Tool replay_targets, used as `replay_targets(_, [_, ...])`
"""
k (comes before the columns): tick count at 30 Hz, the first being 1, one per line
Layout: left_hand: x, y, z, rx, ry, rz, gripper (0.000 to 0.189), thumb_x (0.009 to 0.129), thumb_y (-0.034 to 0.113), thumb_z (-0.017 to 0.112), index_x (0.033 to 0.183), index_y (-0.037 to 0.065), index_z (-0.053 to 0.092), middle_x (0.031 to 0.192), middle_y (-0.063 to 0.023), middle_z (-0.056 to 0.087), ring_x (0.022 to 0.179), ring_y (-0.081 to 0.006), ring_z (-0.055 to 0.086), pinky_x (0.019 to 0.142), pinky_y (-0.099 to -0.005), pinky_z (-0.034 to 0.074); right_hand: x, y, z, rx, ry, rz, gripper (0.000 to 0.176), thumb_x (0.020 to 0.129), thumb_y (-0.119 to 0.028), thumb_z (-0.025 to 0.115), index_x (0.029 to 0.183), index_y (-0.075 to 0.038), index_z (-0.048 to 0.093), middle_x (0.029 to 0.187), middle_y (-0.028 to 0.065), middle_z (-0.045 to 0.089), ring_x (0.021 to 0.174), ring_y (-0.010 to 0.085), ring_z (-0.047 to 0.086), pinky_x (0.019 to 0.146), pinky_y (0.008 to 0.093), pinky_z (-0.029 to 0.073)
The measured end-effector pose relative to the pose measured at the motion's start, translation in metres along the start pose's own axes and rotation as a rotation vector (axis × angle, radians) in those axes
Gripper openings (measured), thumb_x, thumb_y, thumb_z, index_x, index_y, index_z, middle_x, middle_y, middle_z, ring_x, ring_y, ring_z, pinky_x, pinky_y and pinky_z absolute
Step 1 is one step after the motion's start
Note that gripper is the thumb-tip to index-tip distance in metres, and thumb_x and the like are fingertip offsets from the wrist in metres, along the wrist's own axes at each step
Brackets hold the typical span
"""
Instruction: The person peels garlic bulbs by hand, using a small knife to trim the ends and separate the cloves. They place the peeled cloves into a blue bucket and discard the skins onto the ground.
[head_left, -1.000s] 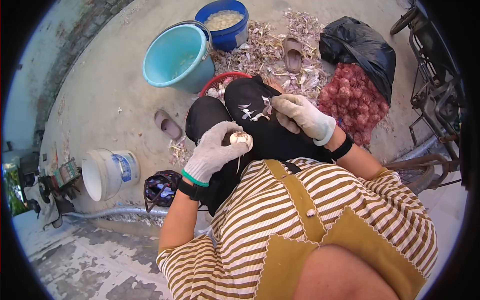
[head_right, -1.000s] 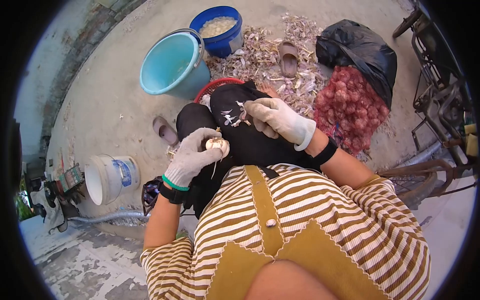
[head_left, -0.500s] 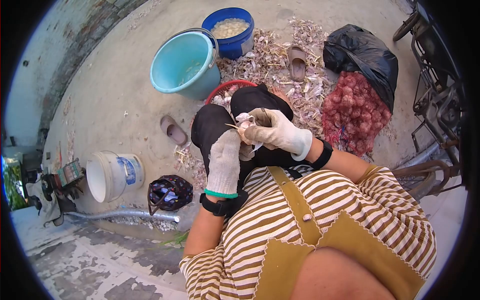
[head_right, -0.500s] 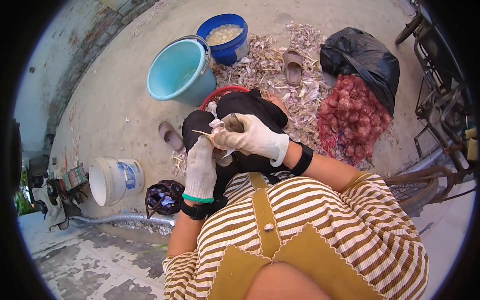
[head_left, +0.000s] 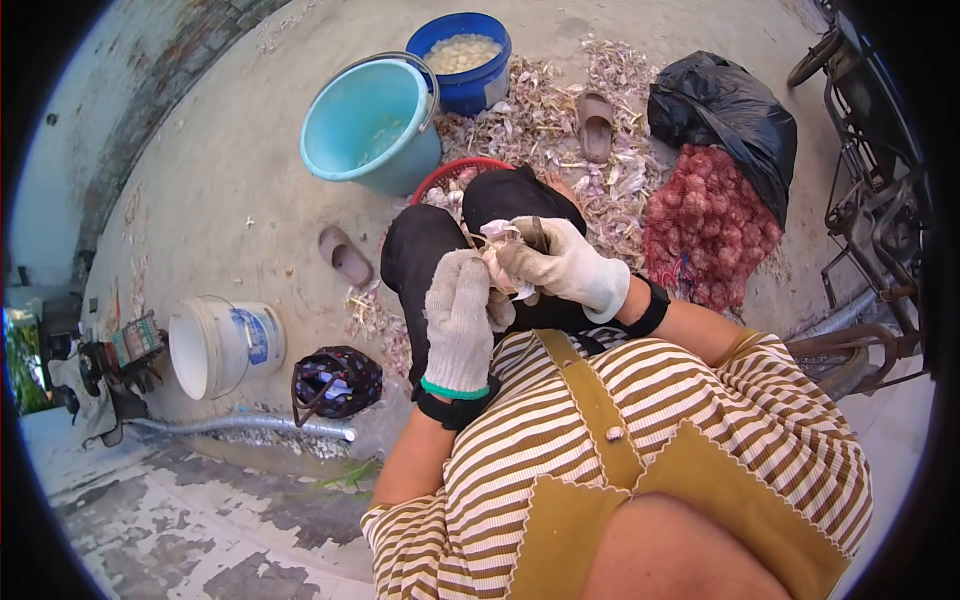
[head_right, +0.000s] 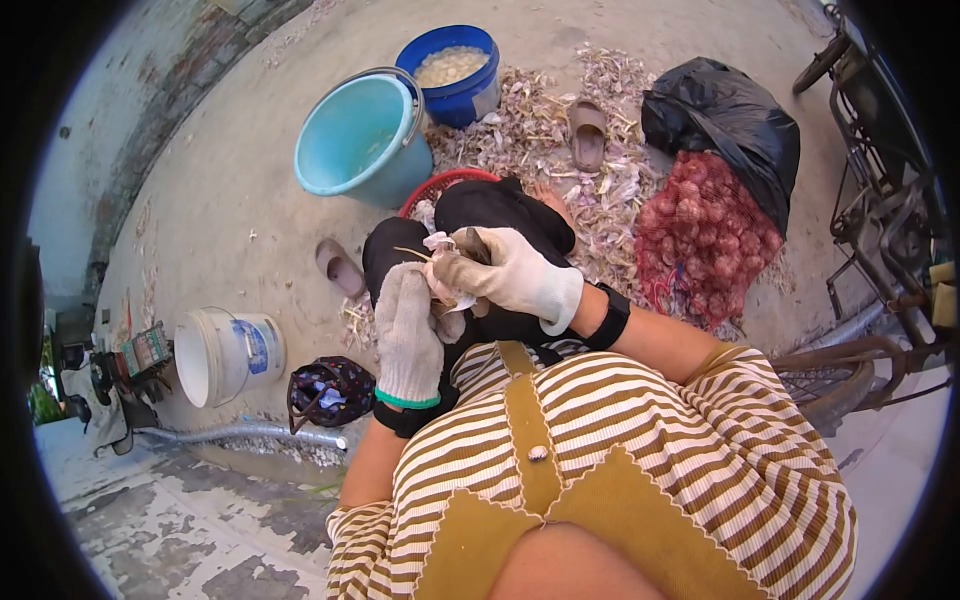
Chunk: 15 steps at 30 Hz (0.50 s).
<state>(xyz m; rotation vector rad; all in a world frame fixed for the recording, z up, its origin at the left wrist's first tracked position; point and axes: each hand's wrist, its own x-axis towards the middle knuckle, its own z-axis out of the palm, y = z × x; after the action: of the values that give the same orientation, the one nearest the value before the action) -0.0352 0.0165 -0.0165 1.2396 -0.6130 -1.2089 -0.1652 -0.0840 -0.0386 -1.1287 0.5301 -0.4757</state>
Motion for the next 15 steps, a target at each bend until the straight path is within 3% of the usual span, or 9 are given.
replay_targets(2, [0.009,-0.010,-0.008,-0.226,-0.059,-0.135,0.033,0.102,0.034,0.039,0.099,0.007,0.056,0.078,-0.0043,0.062,0.052,-0.0086,0.052,0.042,-0.0188,0.037,-0.001,-0.003,0.002,0.005,0.003,-0.026,0.030,0.097,-0.030,0.057,0.098,-0.001,0.060,0.077,-0.0003,0.059,0.058,0.0032,0.051,0.049,0.0187,0.041])
replay_targets(3, [0.015,-0.012,-0.003,-0.278,0.029,-0.140,0.037,0.102,0.038,0.036,0.099,0.007,0.057,0.077,-0.0053,0.063,0.048,-0.0097,0.050,0.039,-0.0201,0.035,-0.004,-0.008,0.006,0.001,0.043,-0.014,0.029,0.097,-0.031,0.056,0.097,-0.002,0.060,0.076,-0.0008,0.059,0.057,0.0029,0.050,0.048,0.0184,0.040])
replay_targets(6, [0.010,0.002,-0.004,-0.373,-0.102,-0.217,0.029,0.102,0.031,0.041,0.091,0.007,0.055,0.073,-0.0047,0.060,0.050,-0.0104,0.052,0.040,-0.0232,0.040,-0.006,-0.016,0.004,0.002,0.067,0.031,0.028,0.097,-0.032,0.055,0.097,-0.004,0.061,0.075,-0.0015,0.059,0.055,0.0027,0.050,0.046,0.0179,0.039])
replay_targets(10, [0.013,0.006,-0.013,-0.441,-0.172,-0.241,0.031,0.102,0.031,0.041,0.094,0.005,0.056,0.072,-0.0063,0.060,0.049,-0.0127,0.054,0.040,-0.0252,0.042,-0.011,-0.023,-0.002,-0.062,0.116,0.097,0.028,0.098,-0.034,0.054,0.096,-0.007,0.061,0.073,-0.0020,0.060,0.052,0.0029,0.050,0.044,0.0174,0.038])
replay_targets(12, [0.013,0.010,-0.018,-0.473,-0.180,-0.183,0.034,0.101,0.032,0.040,0.098,0.003,0.057,0.072,-0.0073,0.060,0.049,-0.0142,0.056,0.039,-0.0258,0.042,-0.013,-0.021,-0.011,-0.013,0.098,0.008,0.026,0.095,-0.032,0.058,0.098,-0.006,0.062,0.073,-0.0024,0.060,0.054,0.0023,0.052,0.045,0.0169,0.038])
replay_targets(14, [0.015,0.012,-0.020,-0.434,-0.146,-0.160,0.032,0.101,0.030,0.043,0.100,0.002,0.057,0.073,-0.0078,0.061,0.050,-0.0150,0.058,0.040,-0.0256,0.044,-0.011,0.000,-0.030,-0.265,0.045,0.028,0.033,0.090,-0.035,0.064,0.104,-0.004,0.062,0.079,0.0040,0.066,0.062,0.0109,0.062,0.053,0.0228,0.047])
replay_targets(15, [0.016,0.013,-0.021,-0.395,-0.115,-0.143,0.030,0.101,0.028,0.045,0.102,0.002,0.057,0.073,-0.0083,0.061,0.052,-0.0159,0.060,0.041,-0.0255,0.045,-0.014,-0.005,-0.031,-0.552,-0.019,-0.001,0.041,0.088,-0.040,0.065,0.107,-0.004,0.062,0.084,0.0083,0.068,0.070,0.0174,0.065,0.060,0.0270,0.050])
